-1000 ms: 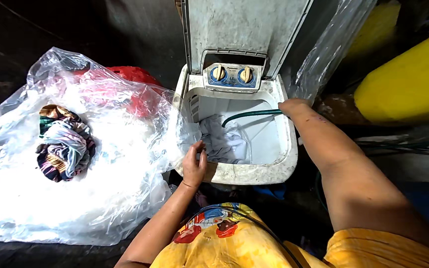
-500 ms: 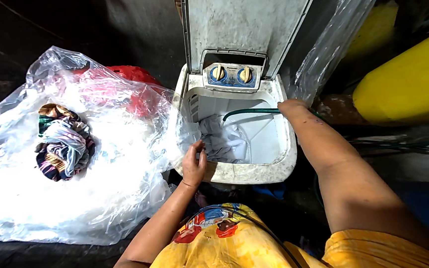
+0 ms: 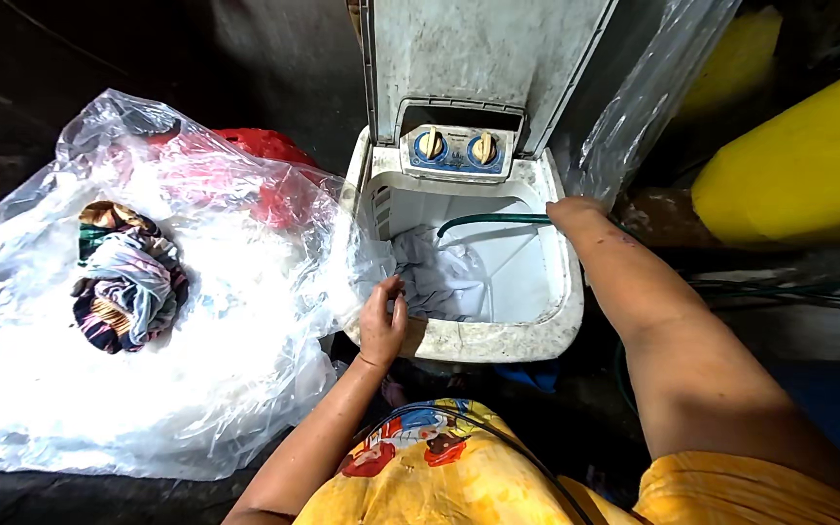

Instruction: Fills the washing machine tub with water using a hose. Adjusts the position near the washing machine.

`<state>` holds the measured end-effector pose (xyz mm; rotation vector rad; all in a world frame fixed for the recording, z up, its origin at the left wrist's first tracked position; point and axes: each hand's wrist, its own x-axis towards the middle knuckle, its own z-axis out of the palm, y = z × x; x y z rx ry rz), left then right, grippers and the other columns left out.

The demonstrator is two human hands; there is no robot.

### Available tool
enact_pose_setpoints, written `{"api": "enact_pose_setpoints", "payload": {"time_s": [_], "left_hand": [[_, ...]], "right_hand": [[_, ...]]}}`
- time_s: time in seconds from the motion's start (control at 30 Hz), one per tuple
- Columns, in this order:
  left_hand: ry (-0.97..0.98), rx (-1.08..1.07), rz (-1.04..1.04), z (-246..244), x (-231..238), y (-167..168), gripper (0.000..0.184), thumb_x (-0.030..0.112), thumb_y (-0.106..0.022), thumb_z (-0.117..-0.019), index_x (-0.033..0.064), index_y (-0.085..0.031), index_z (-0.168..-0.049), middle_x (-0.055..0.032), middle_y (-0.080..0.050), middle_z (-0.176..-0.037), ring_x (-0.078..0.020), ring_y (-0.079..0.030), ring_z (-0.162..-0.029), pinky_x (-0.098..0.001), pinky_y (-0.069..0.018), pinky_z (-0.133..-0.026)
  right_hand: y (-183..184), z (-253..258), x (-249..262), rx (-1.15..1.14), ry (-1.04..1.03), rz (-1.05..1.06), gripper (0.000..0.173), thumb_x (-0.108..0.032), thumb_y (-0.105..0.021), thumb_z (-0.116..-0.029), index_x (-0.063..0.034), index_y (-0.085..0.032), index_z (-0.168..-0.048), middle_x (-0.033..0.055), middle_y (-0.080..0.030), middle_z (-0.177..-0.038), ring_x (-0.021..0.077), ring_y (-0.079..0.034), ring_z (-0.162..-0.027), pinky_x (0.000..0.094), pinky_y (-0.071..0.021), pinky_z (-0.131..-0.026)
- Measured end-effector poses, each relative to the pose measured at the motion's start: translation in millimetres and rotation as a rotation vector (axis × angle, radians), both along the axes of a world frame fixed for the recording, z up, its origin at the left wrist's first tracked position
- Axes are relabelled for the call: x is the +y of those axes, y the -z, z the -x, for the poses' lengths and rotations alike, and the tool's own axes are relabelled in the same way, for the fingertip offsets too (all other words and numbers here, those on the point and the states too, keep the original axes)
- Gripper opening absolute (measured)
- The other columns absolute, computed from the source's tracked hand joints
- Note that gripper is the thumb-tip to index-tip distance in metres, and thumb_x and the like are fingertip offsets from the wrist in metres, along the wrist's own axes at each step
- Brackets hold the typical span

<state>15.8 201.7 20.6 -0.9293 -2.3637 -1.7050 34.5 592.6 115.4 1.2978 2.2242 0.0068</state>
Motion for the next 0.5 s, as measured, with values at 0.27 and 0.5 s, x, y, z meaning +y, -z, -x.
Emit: {"api": "enact_pose_setpoints", "payload": {"time_s": [0.27,0.5], "left_hand": [[-0.002,0.006,-0.012,0.0,0.7,-0.1,0.03,0.004,-0.052,-0.096,-0.0094,-0.063,-0.12,-0.017,-0.074,-0.107,-0.0205,-0.074,-0.095,-0.0351,-0.0613,-0.088],[0.003,0.005,-0.012,0.1,0.6,-0.7,0.03,0.004,-0.052,-0.096,-0.0098,-0.063,-0.12,-0.0173,-0.074,-0.107,-0.0206,-0.074,-0.095,-0.0351,-0.0613,-0.088]], "right_hand": [[-1.1,0.1,-1.6,0.019,0.022,-0.014,0.064,-0.046,-0.031,-0.11,0.0064,-0.066,-0.124,0.0313,-0.062,-0.132,0.0489,-0.058,-0.126,0.0722,-0.0455,-0.094],[0.0,0.6,-0.6,0.04,0.045,-0.009,0.067,-0.047,-0.03,-0.1101,0.0072,-0.067,-0.123,0.0324,-0.062,-0.132,0.0494,-0.058,-0.126,0.0724,-0.0449,-0.094]]}}
